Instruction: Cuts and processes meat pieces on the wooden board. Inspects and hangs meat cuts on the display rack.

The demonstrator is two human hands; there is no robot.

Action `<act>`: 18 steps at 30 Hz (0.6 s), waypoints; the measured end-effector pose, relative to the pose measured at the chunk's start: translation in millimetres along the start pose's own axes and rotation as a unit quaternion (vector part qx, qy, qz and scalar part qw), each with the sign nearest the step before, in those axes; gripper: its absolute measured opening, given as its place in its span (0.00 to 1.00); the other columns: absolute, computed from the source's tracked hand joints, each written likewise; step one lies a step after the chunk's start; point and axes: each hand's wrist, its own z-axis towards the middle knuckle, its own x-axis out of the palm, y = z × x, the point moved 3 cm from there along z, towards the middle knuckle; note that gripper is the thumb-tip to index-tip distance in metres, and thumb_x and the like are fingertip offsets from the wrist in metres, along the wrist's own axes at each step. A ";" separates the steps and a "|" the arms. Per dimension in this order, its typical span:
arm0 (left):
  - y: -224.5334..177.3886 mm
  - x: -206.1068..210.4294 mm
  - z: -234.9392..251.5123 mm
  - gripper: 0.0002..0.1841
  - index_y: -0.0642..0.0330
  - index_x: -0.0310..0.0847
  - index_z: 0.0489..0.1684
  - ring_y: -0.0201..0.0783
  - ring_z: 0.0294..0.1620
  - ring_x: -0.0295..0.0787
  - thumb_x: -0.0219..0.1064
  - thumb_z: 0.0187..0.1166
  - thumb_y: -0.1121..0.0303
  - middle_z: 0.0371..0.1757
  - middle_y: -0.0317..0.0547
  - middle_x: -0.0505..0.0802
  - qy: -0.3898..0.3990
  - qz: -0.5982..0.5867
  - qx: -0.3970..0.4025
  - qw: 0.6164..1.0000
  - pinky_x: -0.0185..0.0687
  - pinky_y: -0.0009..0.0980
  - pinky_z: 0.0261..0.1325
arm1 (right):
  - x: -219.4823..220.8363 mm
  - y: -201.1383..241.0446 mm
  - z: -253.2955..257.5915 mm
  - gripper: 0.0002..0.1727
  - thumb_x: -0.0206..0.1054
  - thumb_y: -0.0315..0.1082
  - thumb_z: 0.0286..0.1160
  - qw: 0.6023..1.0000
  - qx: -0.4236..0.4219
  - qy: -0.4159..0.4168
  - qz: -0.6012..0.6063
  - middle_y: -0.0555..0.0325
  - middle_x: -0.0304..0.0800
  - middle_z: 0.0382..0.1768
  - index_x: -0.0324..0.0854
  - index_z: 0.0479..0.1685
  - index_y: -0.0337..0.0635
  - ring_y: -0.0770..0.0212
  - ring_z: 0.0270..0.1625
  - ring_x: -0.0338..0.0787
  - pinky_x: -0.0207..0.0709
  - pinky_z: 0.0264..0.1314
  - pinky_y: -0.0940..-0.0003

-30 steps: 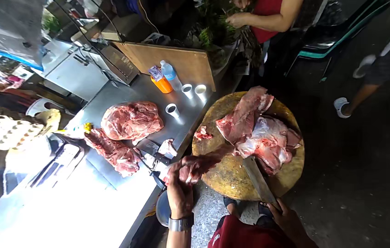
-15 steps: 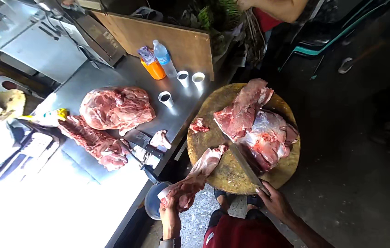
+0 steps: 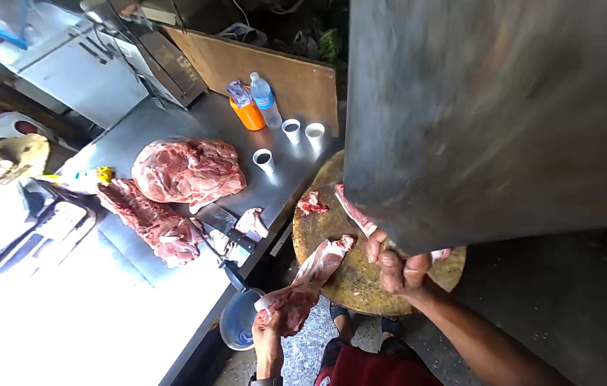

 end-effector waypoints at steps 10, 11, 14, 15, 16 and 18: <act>-55.5 -9.6 -4.7 0.17 0.71 0.77 0.59 0.35 0.39 0.94 0.66 0.73 0.74 0.40 0.47 0.94 0.001 -0.020 0.055 0.998 0.93 0.37 0.44 | -23.1 -123.2 -172.3 0.32 0.61 0.56 0.84 0.731 0.498 0.350 -0.307 0.43 0.88 0.67 0.77 0.78 0.44 0.44 0.71 0.86 0.75 0.77 0.42; -76.2 -5.5 -7.9 0.17 0.71 0.78 0.56 0.35 0.38 0.94 0.67 0.70 0.73 0.38 0.46 0.95 0.022 -0.023 0.079 0.996 0.94 0.37 0.44 | -26.6 -124.2 -167.1 0.32 0.61 0.56 0.84 0.755 0.485 0.328 -0.295 0.42 0.87 0.67 0.78 0.77 0.43 0.45 0.70 0.86 0.75 0.77 0.43; -127.7 -0.4 -20.1 0.17 0.69 0.80 0.49 0.36 0.36 0.94 0.72 0.63 0.73 0.35 0.45 0.95 0.079 -0.008 0.138 0.987 0.94 0.37 0.43 | -36.9 -110.4 -143.6 0.31 0.61 0.56 0.85 0.797 0.466 0.279 -0.264 0.42 0.90 0.62 0.77 0.79 0.46 0.46 0.64 0.91 0.79 0.72 0.43; -142.1 2.0 -20.7 0.16 0.67 0.82 0.46 0.36 0.35 0.95 0.74 0.61 0.71 0.34 0.44 0.95 0.098 0.003 0.159 0.982 0.94 0.36 0.42 | -38.7 -105.1 -130.3 0.31 0.62 0.56 0.85 0.807 0.454 0.266 -0.267 0.43 0.92 0.59 0.77 0.80 0.48 0.45 0.60 0.93 0.81 0.69 0.41; -153.6 4.4 -20.8 0.16 0.66 0.83 0.45 0.36 0.36 0.95 0.75 0.60 0.71 0.34 0.44 0.95 0.117 0.009 0.176 0.977 0.94 0.36 0.43 | -41.0 -101.1 -116.1 0.31 0.62 0.56 0.84 0.818 0.434 0.253 -0.281 0.44 0.94 0.54 0.77 0.80 0.51 0.45 0.56 0.94 0.83 0.64 0.40; -168.4 7.1 -20.3 0.16 0.66 0.84 0.44 0.36 0.36 0.95 0.75 0.59 0.71 0.34 0.44 0.95 0.138 0.019 0.197 0.971 0.94 0.36 0.43 | -46.1 -97.2 -85.5 0.29 0.62 0.55 0.83 0.834 0.387 0.226 -0.323 0.46 0.96 0.51 0.78 0.80 0.54 0.45 0.51 0.95 0.85 0.58 0.38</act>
